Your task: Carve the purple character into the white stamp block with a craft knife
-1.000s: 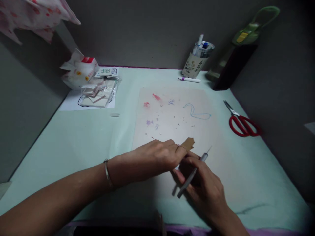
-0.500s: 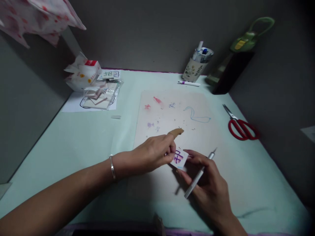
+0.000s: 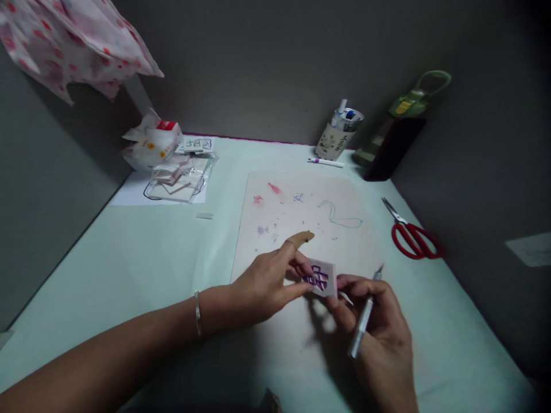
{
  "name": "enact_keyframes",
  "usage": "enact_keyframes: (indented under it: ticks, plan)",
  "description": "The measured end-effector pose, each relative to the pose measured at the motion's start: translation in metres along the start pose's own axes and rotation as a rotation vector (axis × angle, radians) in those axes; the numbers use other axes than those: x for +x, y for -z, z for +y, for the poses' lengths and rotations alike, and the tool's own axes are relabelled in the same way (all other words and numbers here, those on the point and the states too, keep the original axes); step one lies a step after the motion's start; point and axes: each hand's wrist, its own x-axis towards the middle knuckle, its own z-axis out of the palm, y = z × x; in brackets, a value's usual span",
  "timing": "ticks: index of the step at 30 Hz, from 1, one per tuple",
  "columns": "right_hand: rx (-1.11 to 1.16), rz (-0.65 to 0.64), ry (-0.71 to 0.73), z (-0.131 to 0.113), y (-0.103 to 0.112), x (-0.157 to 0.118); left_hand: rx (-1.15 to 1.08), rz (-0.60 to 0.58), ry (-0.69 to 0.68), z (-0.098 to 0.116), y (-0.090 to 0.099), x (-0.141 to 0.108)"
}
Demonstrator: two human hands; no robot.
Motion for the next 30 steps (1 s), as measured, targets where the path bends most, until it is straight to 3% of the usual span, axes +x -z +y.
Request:
enact_keyframes:
  ticks: [9, 19, 30]
  plan:
    - [0.016, -0.052, -0.053, 0.0001, -0.0083, 0.0025, -0.076, 0.054, 0.066, -0.0067, -0.0020, -0.0014]
    - [0.023, -0.111, -0.045, 0.0034, -0.0059, 0.0026, -0.211, 0.011, 0.208, -0.0061, 0.0018, 0.0017]
    - [0.176, 0.014, -0.188, 0.0064, -0.0070, 0.0080, -0.110, 0.100, 0.133, -0.0005, -0.0017, 0.0039]
